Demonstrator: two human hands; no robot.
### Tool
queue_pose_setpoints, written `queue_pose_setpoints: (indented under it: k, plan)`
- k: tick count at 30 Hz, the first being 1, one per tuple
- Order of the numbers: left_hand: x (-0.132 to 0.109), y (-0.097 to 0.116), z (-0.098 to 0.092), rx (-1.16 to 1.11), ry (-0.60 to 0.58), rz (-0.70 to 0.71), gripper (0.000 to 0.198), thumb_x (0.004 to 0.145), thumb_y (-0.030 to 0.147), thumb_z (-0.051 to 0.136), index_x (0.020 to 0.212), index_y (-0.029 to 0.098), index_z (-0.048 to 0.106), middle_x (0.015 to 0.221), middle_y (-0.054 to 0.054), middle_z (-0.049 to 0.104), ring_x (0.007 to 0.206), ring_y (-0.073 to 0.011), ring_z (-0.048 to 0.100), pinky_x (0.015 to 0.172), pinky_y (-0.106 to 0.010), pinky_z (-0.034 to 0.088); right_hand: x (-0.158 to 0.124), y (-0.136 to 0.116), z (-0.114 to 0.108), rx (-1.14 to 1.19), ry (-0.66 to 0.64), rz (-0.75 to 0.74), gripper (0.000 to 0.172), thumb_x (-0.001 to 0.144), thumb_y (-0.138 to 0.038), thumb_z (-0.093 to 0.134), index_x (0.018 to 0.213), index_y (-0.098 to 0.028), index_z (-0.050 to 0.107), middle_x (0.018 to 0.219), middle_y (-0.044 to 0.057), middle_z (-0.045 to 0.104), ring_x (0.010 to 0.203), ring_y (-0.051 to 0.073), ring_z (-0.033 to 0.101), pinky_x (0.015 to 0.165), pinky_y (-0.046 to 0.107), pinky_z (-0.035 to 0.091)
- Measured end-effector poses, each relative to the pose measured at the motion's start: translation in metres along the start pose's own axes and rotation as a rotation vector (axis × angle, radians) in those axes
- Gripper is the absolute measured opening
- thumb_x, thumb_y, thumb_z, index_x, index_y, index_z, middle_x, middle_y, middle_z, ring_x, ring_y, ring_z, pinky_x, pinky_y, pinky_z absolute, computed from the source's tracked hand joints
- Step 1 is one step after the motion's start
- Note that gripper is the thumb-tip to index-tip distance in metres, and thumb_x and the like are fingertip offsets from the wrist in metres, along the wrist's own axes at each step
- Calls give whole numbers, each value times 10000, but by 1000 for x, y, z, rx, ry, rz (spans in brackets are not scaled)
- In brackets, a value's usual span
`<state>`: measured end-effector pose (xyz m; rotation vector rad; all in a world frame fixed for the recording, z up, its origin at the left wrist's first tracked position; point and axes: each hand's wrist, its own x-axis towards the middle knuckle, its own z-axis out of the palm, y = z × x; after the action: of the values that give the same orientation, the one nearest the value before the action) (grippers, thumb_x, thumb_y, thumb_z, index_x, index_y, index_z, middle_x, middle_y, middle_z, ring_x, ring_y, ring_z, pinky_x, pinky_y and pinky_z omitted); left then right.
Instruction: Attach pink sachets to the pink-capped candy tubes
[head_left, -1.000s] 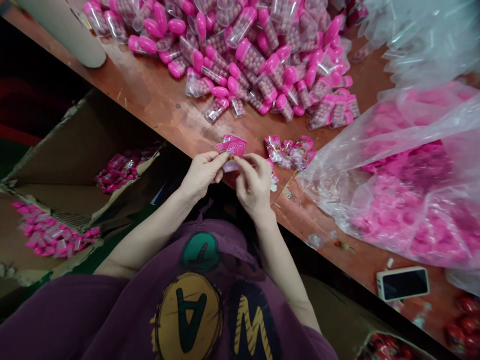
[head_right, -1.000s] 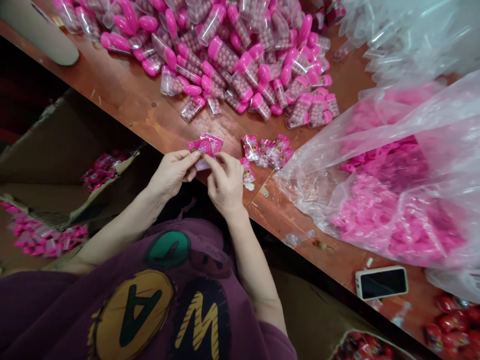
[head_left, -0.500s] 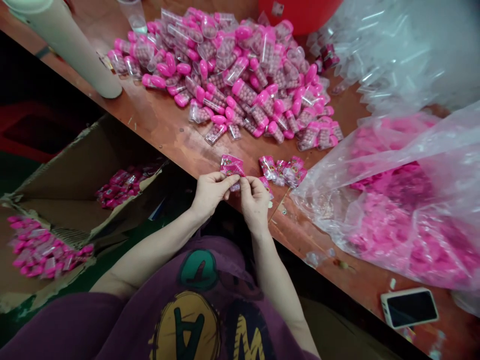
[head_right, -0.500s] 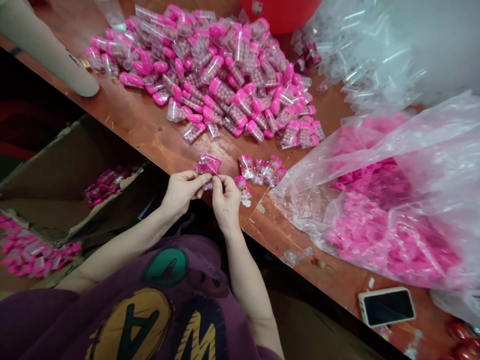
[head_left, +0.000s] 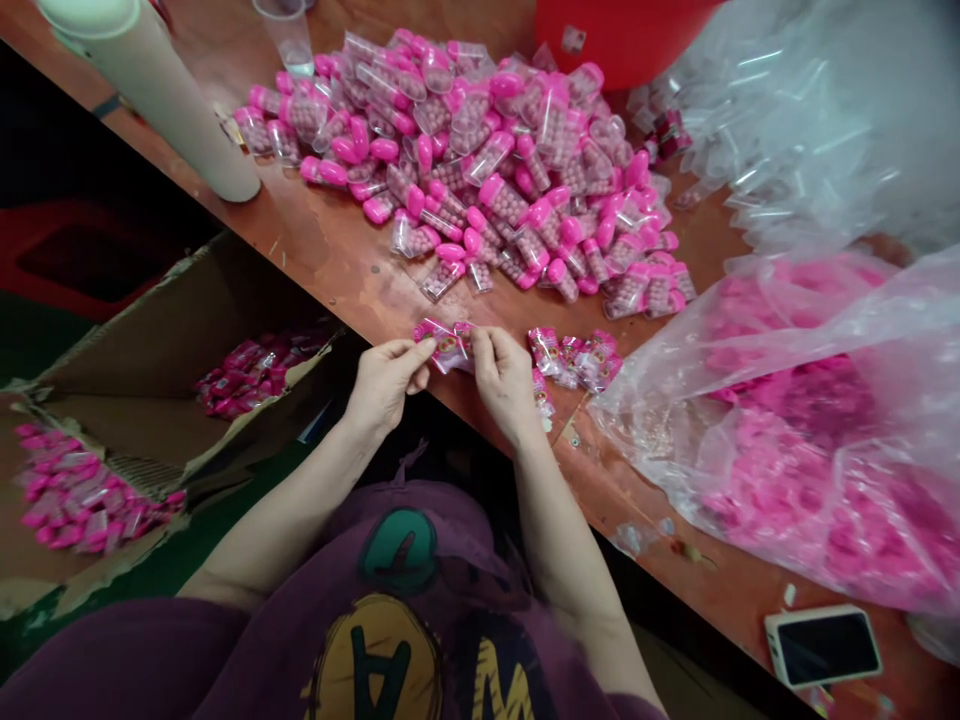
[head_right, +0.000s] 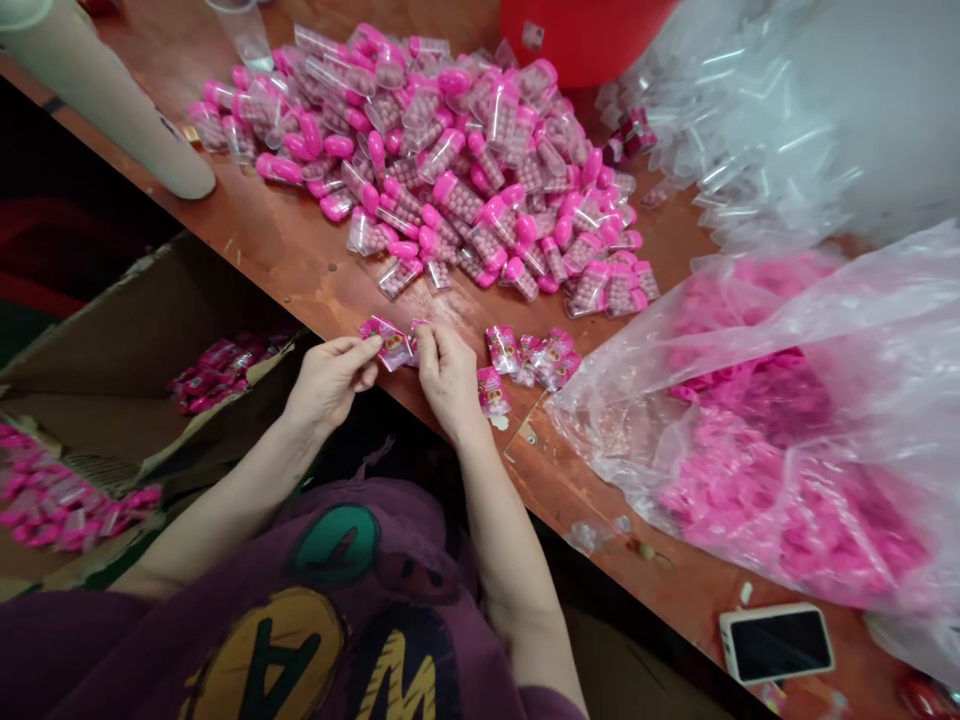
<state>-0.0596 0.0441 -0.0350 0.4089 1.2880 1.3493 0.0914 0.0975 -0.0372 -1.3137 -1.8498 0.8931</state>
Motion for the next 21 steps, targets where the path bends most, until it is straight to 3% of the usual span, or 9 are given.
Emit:
queue_pose_setpoints:
  k: [3, 6, 9, 12, 17, 21]
  plan:
    - [6, 5, -12, -23, 112, 12, 339, 756, 338, 859, 624, 146, 614, 479, 22, 538, 417, -46, 424, 419, -185, 253, 42, 3, 17, -193, 49, -11, 344, 1067, -422, 439, 925, -202, 661, 859, 58, 711, 811, 196, 642, 810, 340, 492]
    - [7, 8, -21, -32, 140, 9, 338, 759, 337, 861, 627, 142, 618, 485, 16, 548, 418, -47, 438, 414, -184, 255, 77, 1, 42, -437, 51, 91, 382, 1050, -503, 483, 1009, -161, 649, 945, 141, 741, 921, 278, 688, 897, 438, 511]
    - [7, 11, -27, -44, 164, 14, 337, 765, 335, 868, 635, 138, 628, 482, 18, 548, 412, -44, 441, 409, -179, 260, 95, -9, 66, -591, 56, 141, 501, 1001, -575, 568, 1149, -97, 598, 1069, 244, 729, 1044, 369, 702, 960, 554, 504]
    - [7, 14, -29, -85, 162, 2, 334, 746, 319, 896, 646, 133, 637, 488, 23, 544, 419, -43, 457, 402, -173, 254, 99, -19, 79, -616, 29, 158, 429, 1022, -459, 571, 1220, -78, 555, 1166, 274, 701, 1106, 389, 701, 979, 594, 508]
    - [5, 17, -24, -156, 125, -96, 367, 748, 296, 908, 651, 131, 594, 526, 33, 544, 428, -34, 472, 399, -177, 262, 93, -23, 70, -535, -103, 65, 348, 1082, -276, 355, 1282, -47, 526, 1230, 207, 642, 1209, 348, 684, 1056, 532, 476]
    - [1, 15, -24, -205, 117, -115, 359, 759, 286, 908, 678, 128, 596, 559, 30, 564, 431, -34, 481, 397, -178, 272, 63, -16, 39, -267, -73, -79, 365, 1012, -281, 533, 1354, -155, 521, 1326, 164, 652, 1199, 294, 659, 1043, 511, 536]
